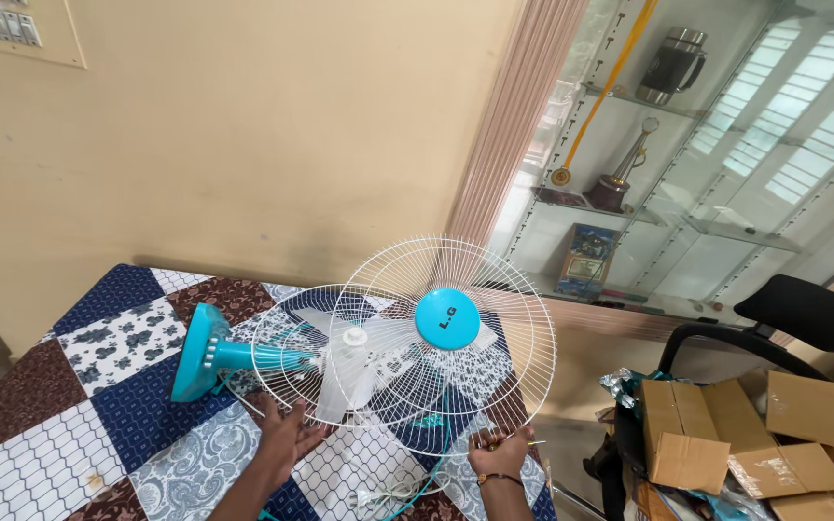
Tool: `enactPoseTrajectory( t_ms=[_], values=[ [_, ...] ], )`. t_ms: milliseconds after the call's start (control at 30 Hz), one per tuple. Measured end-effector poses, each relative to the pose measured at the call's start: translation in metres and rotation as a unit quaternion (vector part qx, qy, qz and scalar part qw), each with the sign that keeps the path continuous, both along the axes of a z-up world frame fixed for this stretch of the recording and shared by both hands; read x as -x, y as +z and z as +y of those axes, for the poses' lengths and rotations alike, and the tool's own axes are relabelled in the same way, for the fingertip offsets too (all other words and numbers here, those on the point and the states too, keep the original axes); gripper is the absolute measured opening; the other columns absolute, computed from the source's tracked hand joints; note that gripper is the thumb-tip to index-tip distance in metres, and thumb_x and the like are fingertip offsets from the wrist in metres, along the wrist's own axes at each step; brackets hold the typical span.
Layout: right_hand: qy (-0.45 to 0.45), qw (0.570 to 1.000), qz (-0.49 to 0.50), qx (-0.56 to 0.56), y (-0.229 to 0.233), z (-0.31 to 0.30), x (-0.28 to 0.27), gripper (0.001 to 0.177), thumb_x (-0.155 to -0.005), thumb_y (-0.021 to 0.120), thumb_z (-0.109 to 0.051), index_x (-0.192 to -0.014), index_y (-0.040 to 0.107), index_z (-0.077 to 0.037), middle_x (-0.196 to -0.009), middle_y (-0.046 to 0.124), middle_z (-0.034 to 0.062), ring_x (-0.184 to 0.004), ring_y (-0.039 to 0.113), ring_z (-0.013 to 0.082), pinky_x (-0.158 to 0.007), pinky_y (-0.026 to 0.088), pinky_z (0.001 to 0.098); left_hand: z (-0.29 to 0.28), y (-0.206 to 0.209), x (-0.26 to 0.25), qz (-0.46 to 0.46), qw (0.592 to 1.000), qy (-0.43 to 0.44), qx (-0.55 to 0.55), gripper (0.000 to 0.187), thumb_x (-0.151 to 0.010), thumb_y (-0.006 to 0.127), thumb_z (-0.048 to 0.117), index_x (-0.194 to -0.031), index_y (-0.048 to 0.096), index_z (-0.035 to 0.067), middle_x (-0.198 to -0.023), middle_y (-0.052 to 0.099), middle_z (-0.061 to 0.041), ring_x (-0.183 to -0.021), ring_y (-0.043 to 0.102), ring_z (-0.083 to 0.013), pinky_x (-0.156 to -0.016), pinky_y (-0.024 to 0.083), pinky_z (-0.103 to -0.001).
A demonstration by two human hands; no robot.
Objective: The person disassembles a small table fan by removing the front grille and then uses a screwdriver to cut and strip the fan's power cord. The person manipulates the cord and screwdriver to expose the internal wires.
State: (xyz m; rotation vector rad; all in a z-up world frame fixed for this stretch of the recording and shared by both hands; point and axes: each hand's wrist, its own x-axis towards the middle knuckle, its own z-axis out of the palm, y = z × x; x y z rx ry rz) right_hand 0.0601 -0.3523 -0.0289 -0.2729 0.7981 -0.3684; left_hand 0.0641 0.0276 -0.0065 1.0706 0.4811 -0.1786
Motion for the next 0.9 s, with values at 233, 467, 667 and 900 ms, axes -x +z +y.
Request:
enactPoseTrajectory(
  t_ms=[233,467,667,900],
  values=[
    [-0.014,0.999,0.004,-0.032,-0.012,-0.009,0.012,0.053,-0.101,0.048,-0.068,-0.082,0.045,-0.018,-0.055,0.032,-0.0071,-0.048,0.029,0.0092,-0.052,0.030,0.0275,-0.006,0.015,-0.026,-0.040,0.998,0.040,0.023,0.093,-0.101,0.055,0.017,-0.163,-0.010,0.039,-0.159,0.036,-0.024,-0.111,0.065,-0.0390,-0.091,0.062,-0.046],
    [0.003,1.000,0.010,-0.019,-0.011,-0.002,0.023,0.055,-0.100,0.048,-0.070,-0.082,0.043,-0.018,-0.053,0.029,-0.0074,-0.047,0.026,0.0098,-0.051,0.030,0.0285,-0.010,0.036,-0.035,-0.028,0.988,-0.012,-0.155,0.100,-0.097,0.056,0.002,-0.164,-0.005,0.044,-0.132,0.061,-0.016,-0.090,0.069,-0.0241,-0.076,0.063,-0.041],
    [0.023,0.999,0.043,-0.009,-0.006,0.008,0.022,0.054,-0.101,0.043,-0.070,-0.085,0.046,-0.018,-0.056,0.030,-0.0064,-0.049,0.027,0.0113,-0.053,0.028,0.0291,0.000,0.008,-0.042,-0.042,0.983,-0.040,-0.173,0.086,-0.097,0.057,0.008,-0.165,0.010,0.034,-0.122,0.066,-0.011,-0.084,0.067,-0.0170,-0.060,0.053,-0.032],
    [0.027,0.995,0.078,0.054,0.005,0.024,0.025,0.053,-0.104,0.045,-0.066,-0.088,0.049,-0.016,-0.061,0.031,-0.0063,-0.053,0.028,0.0105,-0.055,0.031,0.0292,0.017,-0.020,-0.038,-0.073,0.984,-0.046,-0.156,0.058,-0.096,0.061,0.009,-0.151,0.043,0.008,-0.097,0.067,-0.013,-0.074,0.060,-0.0169,-0.054,0.046,-0.031]
  ],
)
